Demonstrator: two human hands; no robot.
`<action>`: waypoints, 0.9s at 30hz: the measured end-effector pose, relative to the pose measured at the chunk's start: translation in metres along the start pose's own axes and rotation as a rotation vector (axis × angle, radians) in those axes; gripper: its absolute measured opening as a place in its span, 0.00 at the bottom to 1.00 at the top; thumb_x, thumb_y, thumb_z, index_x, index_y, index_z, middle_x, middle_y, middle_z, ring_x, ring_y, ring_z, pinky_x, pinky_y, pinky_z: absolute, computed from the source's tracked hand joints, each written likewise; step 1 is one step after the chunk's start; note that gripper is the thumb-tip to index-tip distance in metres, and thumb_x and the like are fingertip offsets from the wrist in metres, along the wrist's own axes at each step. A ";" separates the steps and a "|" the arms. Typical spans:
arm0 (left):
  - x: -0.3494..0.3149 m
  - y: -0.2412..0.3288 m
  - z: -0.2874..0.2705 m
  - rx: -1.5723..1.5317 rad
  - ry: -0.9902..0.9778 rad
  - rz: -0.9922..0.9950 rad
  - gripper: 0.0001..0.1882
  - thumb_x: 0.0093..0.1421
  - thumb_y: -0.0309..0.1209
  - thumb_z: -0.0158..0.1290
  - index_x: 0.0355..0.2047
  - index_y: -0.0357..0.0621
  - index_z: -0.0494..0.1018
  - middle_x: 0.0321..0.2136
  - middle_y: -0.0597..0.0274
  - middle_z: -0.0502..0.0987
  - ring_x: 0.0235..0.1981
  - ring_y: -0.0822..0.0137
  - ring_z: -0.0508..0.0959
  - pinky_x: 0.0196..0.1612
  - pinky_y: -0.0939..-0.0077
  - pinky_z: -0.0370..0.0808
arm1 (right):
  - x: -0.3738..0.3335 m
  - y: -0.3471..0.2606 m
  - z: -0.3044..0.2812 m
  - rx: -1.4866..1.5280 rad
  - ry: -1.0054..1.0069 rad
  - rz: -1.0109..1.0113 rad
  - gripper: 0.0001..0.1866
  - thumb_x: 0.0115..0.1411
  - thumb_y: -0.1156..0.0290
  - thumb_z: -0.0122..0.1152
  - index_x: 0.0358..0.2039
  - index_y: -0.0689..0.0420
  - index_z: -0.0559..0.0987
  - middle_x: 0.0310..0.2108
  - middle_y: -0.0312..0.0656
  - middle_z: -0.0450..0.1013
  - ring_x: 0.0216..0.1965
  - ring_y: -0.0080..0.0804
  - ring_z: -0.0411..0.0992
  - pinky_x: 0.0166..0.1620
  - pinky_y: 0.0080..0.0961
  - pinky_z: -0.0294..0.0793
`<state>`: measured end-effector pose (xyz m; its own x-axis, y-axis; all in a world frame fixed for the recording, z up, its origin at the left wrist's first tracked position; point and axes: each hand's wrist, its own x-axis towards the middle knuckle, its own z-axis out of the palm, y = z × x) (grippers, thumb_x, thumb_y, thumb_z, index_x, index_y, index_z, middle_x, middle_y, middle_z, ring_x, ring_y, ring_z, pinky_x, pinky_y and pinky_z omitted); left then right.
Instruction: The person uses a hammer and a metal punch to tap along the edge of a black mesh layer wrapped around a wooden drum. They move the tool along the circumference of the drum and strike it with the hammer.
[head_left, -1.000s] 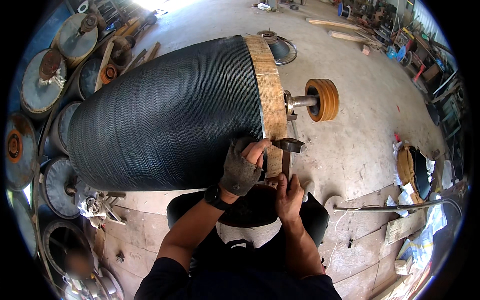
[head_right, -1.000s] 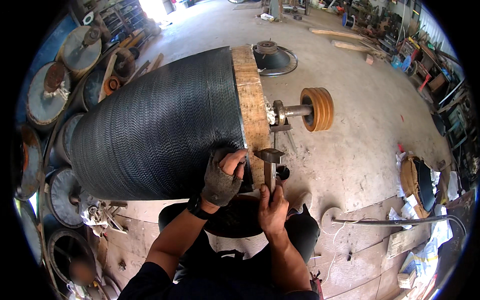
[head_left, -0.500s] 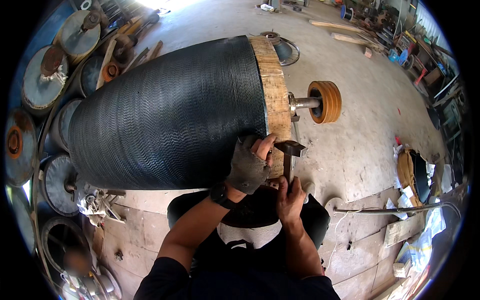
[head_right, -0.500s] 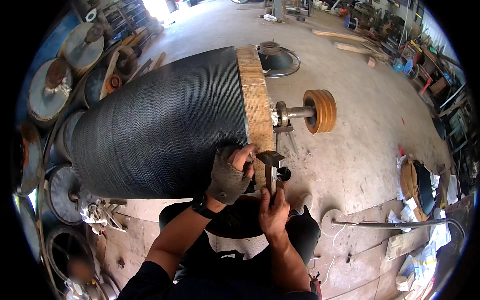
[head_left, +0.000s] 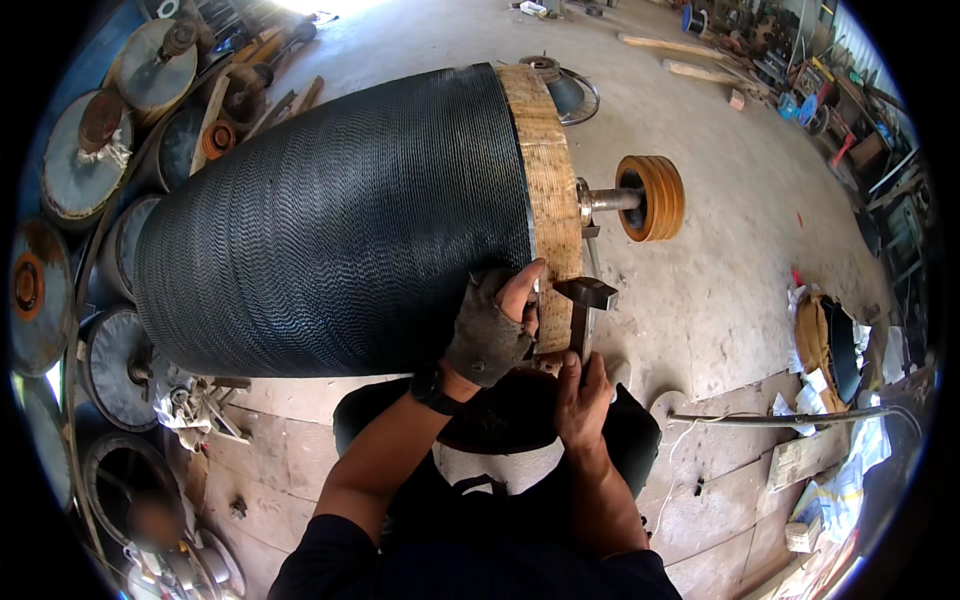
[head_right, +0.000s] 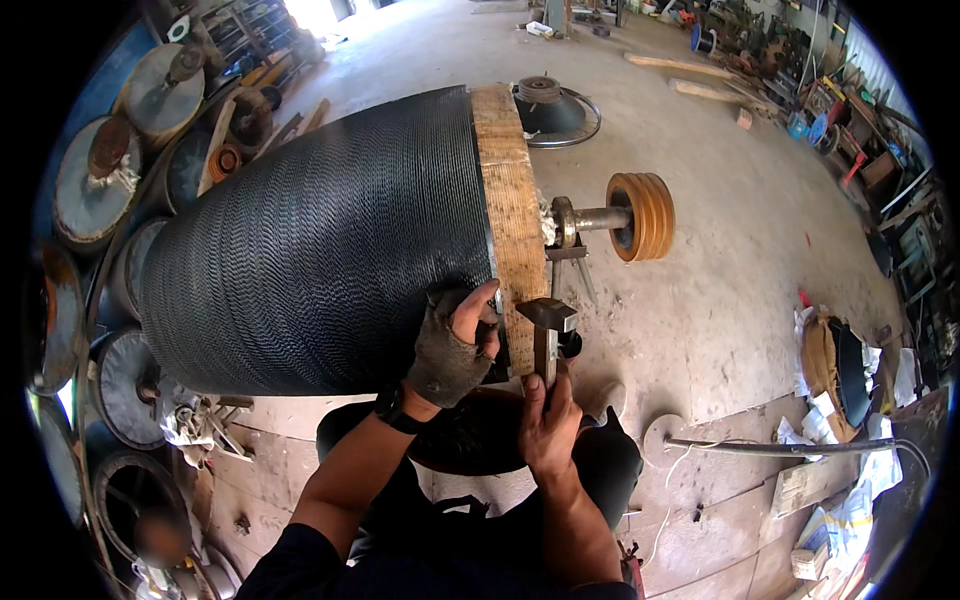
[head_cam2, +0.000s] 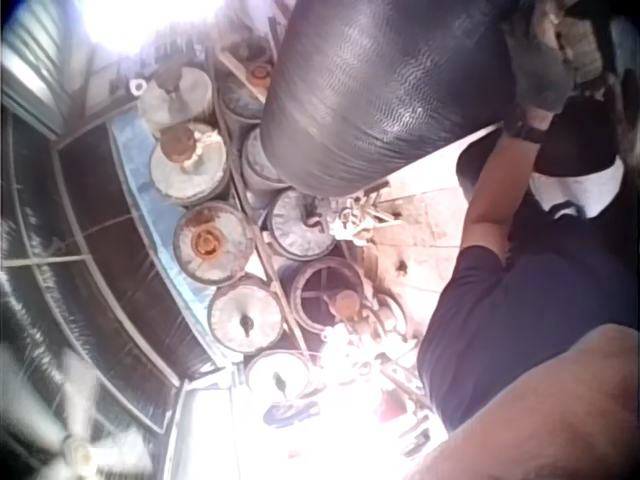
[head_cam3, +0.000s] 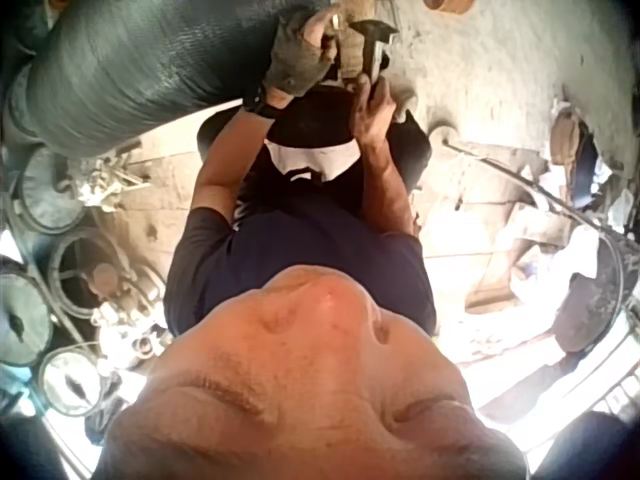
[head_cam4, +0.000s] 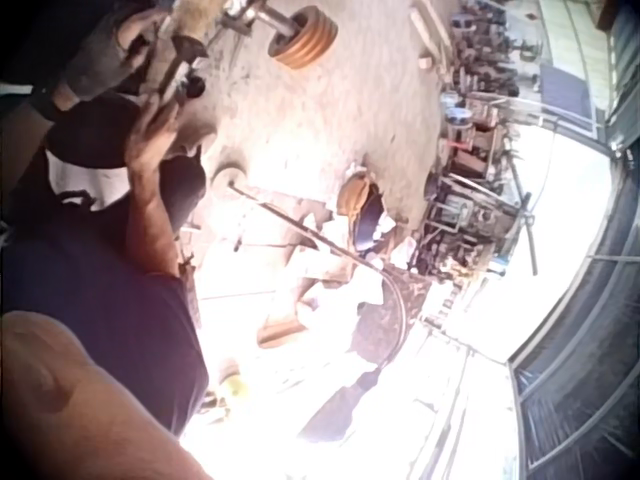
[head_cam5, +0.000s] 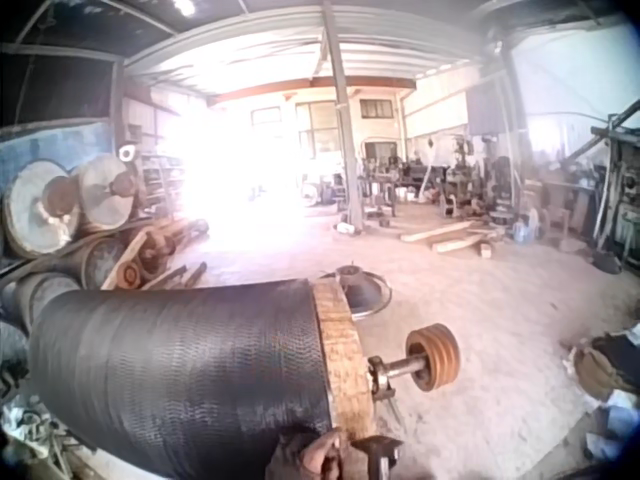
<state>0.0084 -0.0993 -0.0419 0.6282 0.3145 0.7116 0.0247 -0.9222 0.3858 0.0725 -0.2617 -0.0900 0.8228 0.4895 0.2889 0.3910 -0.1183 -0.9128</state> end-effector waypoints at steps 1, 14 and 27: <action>-0.001 -0.001 -0.001 0.009 -0.002 0.005 0.35 0.51 0.17 0.56 0.62 0.41 0.67 0.34 0.61 0.77 0.37 0.58 0.77 0.51 0.58 0.71 | 0.000 -0.001 0.000 0.002 0.001 0.007 0.20 0.73 0.60 0.52 0.31 0.65 0.71 0.19 0.53 0.70 0.20 0.43 0.66 0.26 0.40 0.66; 0.001 -0.002 0.002 0.024 0.010 0.017 0.35 0.51 0.18 0.56 0.62 0.43 0.67 0.34 0.62 0.77 0.36 0.57 0.76 0.49 0.58 0.70 | -0.002 0.003 -0.005 -0.044 -0.092 0.011 0.15 0.73 0.63 0.52 0.44 0.64 0.72 0.21 0.57 0.72 0.20 0.53 0.71 0.27 0.42 0.70; 0.008 0.006 0.015 0.114 0.107 0.048 0.35 0.50 0.21 0.56 0.61 0.34 0.64 0.30 0.56 0.74 0.33 0.53 0.73 0.42 0.55 0.70 | -0.004 -0.006 -0.006 -0.062 -0.066 -0.039 0.12 0.72 0.66 0.52 0.38 0.64 0.70 0.22 0.58 0.70 0.21 0.55 0.69 0.26 0.41 0.67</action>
<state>0.0256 -0.1056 -0.0426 0.5448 0.2856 0.7885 0.0885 -0.9545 0.2846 0.0695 -0.2686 -0.0840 0.7781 0.5507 0.3022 0.4485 -0.1501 -0.8811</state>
